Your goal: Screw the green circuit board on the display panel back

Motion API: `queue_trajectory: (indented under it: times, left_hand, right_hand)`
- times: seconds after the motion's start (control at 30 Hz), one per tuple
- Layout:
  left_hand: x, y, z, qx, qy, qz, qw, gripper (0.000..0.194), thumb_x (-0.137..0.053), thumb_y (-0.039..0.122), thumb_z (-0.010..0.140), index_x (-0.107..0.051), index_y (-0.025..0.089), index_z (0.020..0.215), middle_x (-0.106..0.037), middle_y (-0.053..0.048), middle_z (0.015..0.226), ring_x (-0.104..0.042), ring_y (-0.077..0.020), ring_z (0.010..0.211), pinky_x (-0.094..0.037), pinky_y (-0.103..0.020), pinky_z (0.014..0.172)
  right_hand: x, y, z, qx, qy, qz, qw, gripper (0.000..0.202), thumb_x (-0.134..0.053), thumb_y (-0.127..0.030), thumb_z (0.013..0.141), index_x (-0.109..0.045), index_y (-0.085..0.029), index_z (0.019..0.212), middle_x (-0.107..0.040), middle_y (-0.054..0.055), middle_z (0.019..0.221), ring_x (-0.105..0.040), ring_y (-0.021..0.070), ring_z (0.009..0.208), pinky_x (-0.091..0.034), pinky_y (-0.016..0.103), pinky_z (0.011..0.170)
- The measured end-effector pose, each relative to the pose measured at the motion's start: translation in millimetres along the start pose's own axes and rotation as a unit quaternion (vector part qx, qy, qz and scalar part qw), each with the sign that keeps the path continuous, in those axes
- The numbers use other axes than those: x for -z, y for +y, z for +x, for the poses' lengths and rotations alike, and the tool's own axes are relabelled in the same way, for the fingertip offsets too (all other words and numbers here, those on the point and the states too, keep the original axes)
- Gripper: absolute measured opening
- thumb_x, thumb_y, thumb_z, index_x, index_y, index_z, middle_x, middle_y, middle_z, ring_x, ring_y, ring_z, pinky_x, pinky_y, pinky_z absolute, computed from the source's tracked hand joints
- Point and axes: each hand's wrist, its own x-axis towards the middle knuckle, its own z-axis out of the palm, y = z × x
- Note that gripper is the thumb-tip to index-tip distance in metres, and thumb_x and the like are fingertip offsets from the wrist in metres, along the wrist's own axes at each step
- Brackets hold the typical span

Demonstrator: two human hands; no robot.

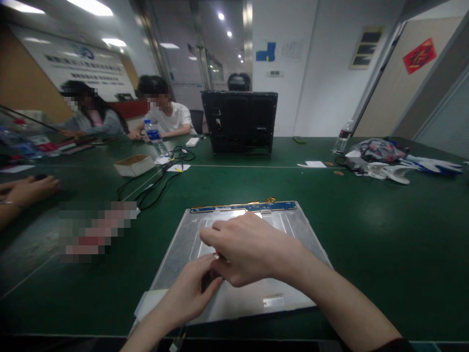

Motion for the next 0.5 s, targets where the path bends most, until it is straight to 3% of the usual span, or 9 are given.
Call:
queue_trajectory:
  times: [0.17, 0.3, 0.5]
  left_hand:
    - [-0.5, -0.8, 0.3, 0.003, 0.002, -0.001, 1.0, 0.009, -0.05, 0.01, 0.074, -0.055, 0.018, 0.076, -0.058, -0.002, 0.075, -0.054, -0.0178, 0.071, -0.037, -0.026, 0.063]
    - [0.0, 1.3, 0.8, 0.002, 0.01, -0.002, 1.0, 0.008, -0.051, 0.011, 0.074, -0.055, 0.018, 0.077, -0.059, -0.002, 0.077, -0.054, -0.018, 0.071, -0.038, -0.026, 0.063]
    - [-0.2, 0.7, 0.3, 0.002, 0.009, 0.006, 1.0, 0.008, -0.05, 0.011, 0.075, -0.054, 0.018, 0.076, -0.058, -0.002, 0.075, -0.053, -0.018, 0.07, -0.037, -0.026, 0.061]
  right_hand:
    - [2.4, -0.4, 1.1, 0.001, -0.011, 0.014, 1.0, 0.015, -0.05, -0.019, 0.085, -0.05, -0.017, 0.099, -0.065, 0.005, 0.09, -0.053, 0.0143, 0.068, -0.025, 0.028, 0.051]
    - [-1.2, 0.3, 3.6, -0.011, 0.009, -0.005, 1.0, 0.009, -0.049, -0.024, 0.089, -0.052, -0.018, 0.094, -0.067, 0.003, 0.083, -0.055, 0.0143, 0.067, -0.024, 0.028, 0.053]
    - [1.1, 2.1, 0.1, 0.002, -0.01, 0.023, 1.0, 0.012, -0.056, -0.022, 0.082, -0.053, -0.017, 0.092, -0.065, 0.005, 0.089, -0.054, 0.0146, 0.071, -0.026, 0.027, 0.053]
